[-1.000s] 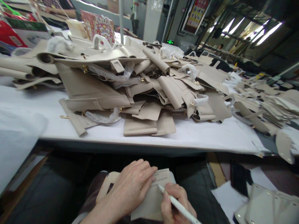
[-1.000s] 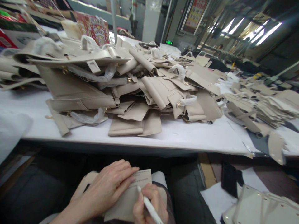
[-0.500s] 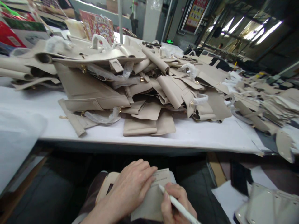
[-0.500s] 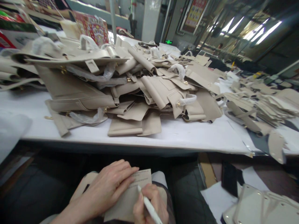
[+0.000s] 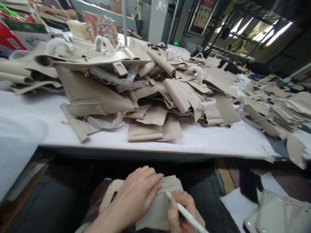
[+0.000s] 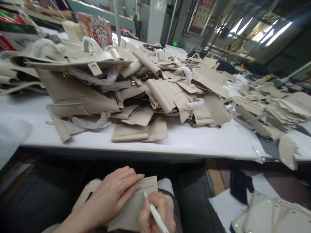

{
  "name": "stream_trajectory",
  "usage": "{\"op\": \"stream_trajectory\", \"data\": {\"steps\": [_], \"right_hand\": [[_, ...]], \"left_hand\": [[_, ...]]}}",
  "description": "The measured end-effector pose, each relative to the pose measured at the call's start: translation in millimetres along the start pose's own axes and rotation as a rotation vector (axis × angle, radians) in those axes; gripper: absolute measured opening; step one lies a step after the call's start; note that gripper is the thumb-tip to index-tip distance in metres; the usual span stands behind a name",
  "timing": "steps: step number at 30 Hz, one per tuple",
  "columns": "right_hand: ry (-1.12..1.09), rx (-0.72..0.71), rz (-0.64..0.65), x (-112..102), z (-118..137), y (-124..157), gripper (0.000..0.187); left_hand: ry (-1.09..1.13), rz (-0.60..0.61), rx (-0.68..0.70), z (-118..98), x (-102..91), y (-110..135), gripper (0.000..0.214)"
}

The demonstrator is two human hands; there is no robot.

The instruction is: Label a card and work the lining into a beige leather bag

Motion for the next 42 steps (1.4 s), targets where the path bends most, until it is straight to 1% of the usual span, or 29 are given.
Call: {"op": "stream_trajectory", "data": {"steps": [4, 10, 16, 20, 23, 24, 25, 26, 27, 29, 30, 32, 35, 36, 38, 42], "right_hand": [[-0.017, -0.022, 0.001, 0, 2, -1, 0.009], [-0.027, -0.001, -0.028, -1, 0, 1, 0.007], [-0.125, 0.107, -0.032, -4, -8, 4, 0.007], [-0.092, 0.184, -0.032, -9, -15, 8, 0.012], [-0.021, 0.196, -0.023, -11, -16, 10, 0.016], [-0.011, 0.170, -0.019, -11, -13, 9, 0.014], [-0.020, 0.110, -0.021, -11, -8, 7, 0.011], [-0.049, 0.025, -0.031, -11, 0, 4, 0.006], [-0.087, -0.080, -0.040, -12, 9, 1, 0.006], [-0.148, -0.275, -0.011, -12, 28, -4, 0.017], [-0.167, -0.358, 0.035, -10, 36, -6, 0.022], [-0.149, -0.474, 0.169, -4, 48, -8, 0.028], [-0.082, -0.642, 0.313, 4, 63, -3, 0.024], [-0.059, -0.686, 0.337, 6, 67, 0, 0.022], [-0.034, -0.740, 0.325, 9, 71, 5, 0.019], [-0.020, -0.708, 0.248, 12, 70, 7, 0.021]], "left_hand": [[-0.001, 0.003, -0.003, -1, -0.5, 1, 0.026], [0.003, 0.014, -0.019, 0, -1.5, 1, 0.026], [0.019, -0.015, -0.013, 0, -4.4, 1, 0.032], [0.027, -0.049, -0.036, 1, -18.1, 8, 0.035], [0.001, -0.085, -0.037, 3, -32.9, 23, 0.038], [-0.008, -0.082, -0.043, 5, -35.7, 30, 0.039], [-0.019, -0.072, -0.052, 8, -37.1, 37, 0.040], [-0.032, -0.057, -0.061, 10, -37.1, 44, 0.041], [-0.049, -0.038, -0.068, 13, -36.0, 50, 0.044], [-0.086, -0.003, -0.081, 18, -32.4, 60, 0.055], [-0.103, 0.012, -0.081, 19, -30.4, 63, 0.061], [-0.130, 0.028, -0.072, 20, -27.6, 65, 0.068], [-0.150, 0.011, -0.057, 20, -27.5, 65, 0.068], [-0.152, 0.003, -0.054, 20, -27.8, 64, 0.067], [-0.154, -0.010, -0.044, 19, -28.1, 64, 0.065], [-0.153, -0.028, -0.028, 19, -27.8, 65, 0.065]]}}
Point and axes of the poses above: each hand's wrist, its own y-axis away from the middle knuckle, its own x-axis out of the palm, z = x × y, the point moved 8 cm from there along -y, towards the middle knuckle, and after that the axes turned 1 degree about -y, right-handed, at the moved point
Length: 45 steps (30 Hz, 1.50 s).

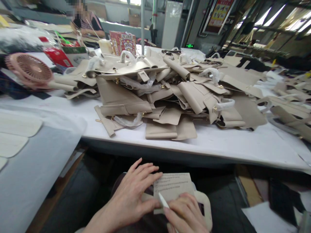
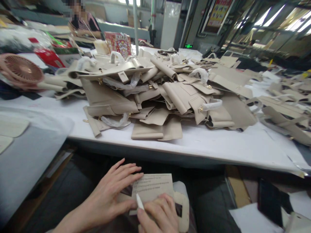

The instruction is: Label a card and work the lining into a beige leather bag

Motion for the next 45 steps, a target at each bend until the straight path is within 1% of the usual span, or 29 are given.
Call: {"op": "stream_trajectory", "data": {"steps": [6, 14, 18, 22, 26, 30, 33, 37, 41, 45], "right_hand": [[0.000, 0.002, -0.016, 1, 0, 0, 0.025], [0.024, -0.069, 0.039, -6, -1, -4, 0.023], [0.032, -0.103, 0.099, -2, -2, 3, 0.025], [0.040, -0.091, 0.122, 2, -4, 13, 0.029], [0.028, -0.098, 0.135, -1, -4, 14, 0.029], [0.019, -0.066, 0.040, -9, -5, 9, 0.025], [0.018, -0.043, -0.026, -11, -4, 6, 0.022], [0.019, -0.024, -0.035, -11, -4, 4, 0.020], [0.012, -0.041, -0.018, -13, -5, 6, 0.019], [0.020, -0.023, -0.028, -13, -6, 9, 0.019]], "left_hand": [[0.010, -0.024, 0.010, 1, 0.5, -1, 0.067], [-0.008, -0.055, 0.020, 2, 2.1, -1, 0.071], [-0.016, -0.035, 0.020, 2, 2.3, -2, 0.070], [-0.016, -0.011, 0.015, 2, 2.4, -3, 0.068], [-0.023, -0.036, 0.022, 2, 2.8, -2, 0.071], [-0.038, -0.040, 0.031, 4, 5.9, 0, 0.072], [-0.050, -0.046, 0.034, 6, 6.6, 1, 0.072], [-0.066, -0.047, 0.032, 6, 7.3, 1, 0.075], [-0.074, -0.054, 0.044, 6, 7.7, 0, 0.077], [-0.080, -0.057, 0.057, 6, 8.2, 0, 0.076]]}}
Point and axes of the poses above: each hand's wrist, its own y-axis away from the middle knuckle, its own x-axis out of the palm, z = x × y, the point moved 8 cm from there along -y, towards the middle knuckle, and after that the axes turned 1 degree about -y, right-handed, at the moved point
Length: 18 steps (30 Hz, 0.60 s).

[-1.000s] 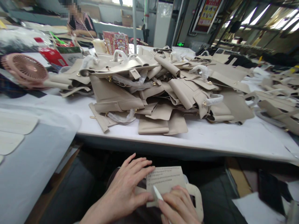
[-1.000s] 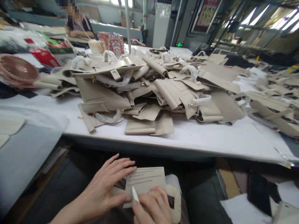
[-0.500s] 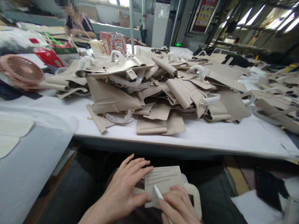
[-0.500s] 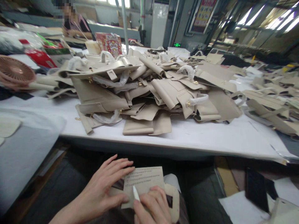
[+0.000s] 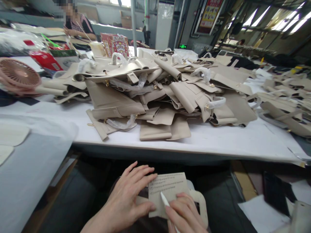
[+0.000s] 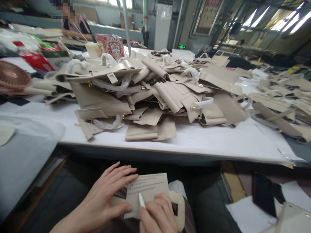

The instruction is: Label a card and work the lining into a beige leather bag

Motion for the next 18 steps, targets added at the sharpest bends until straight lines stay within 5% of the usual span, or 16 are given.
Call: {"op": "stream_trajectory", "data": {"steps": [18], "right_hand": [[0.022, 0.040, -0.075, -9.3, -4.1, -0.1, 0.018]], "left_hand": [[-0.087, -0.011, 0.057, -5.8, -3.8, -1.9, 0.067]]}}
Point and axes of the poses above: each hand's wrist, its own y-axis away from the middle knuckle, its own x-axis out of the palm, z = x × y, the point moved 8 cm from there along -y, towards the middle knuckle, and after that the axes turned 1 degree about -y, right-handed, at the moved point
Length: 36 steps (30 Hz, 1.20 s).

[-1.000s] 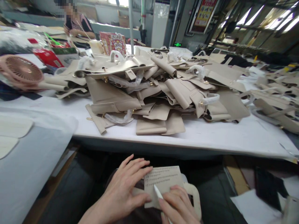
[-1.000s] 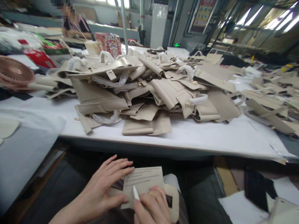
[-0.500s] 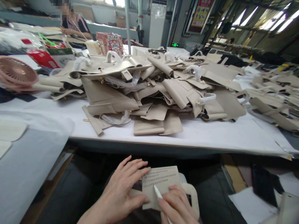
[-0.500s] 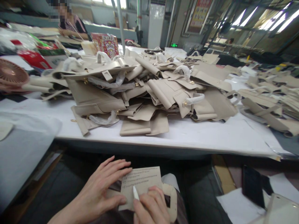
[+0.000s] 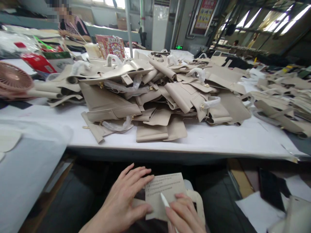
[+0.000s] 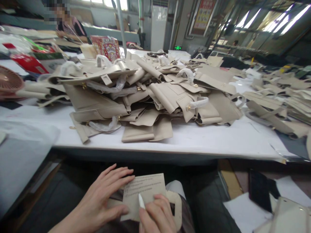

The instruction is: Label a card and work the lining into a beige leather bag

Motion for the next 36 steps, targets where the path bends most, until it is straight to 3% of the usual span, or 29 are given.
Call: {"op": "stream_trajectory", "data": {"steps": [8, 14, 20, 26, 33, 36], "right_hand": [[0.019, 0.080, -0.064, -1, 0, 4, 0.017], [0.080, 0.008, 0.041, -4, -1, 2, 0.016], [0.056, 0.046, -0.033, -7, -3, 3, 0.018], [0.075, -0.001, 0.006, -10, -4, 4, 0.017], [0.103, 0.087, -0.155, -13, -7, 7, 0.020], [0.101, 0.057, -0.114, -14, -7, 7, 0.019]], "left_hand": [[-0.002, -0.008, 0.003, 0, -0.2, -1, 0.067], [0.012, 0.002, -0.011, 2, 4.6, 1, 0.071], [0.012, 0.012, -0.014, 2, 6.5, 1, 0.069], [-0.022, 0.008, 0.000, 2, 6.9, 1, 0.071], [-0.046, -0.006, 0.024, 3, 8.3, 0, 0.070], [-0.047, -0.015, 0.030, 1, 8.1, 0, 0.071]]}}
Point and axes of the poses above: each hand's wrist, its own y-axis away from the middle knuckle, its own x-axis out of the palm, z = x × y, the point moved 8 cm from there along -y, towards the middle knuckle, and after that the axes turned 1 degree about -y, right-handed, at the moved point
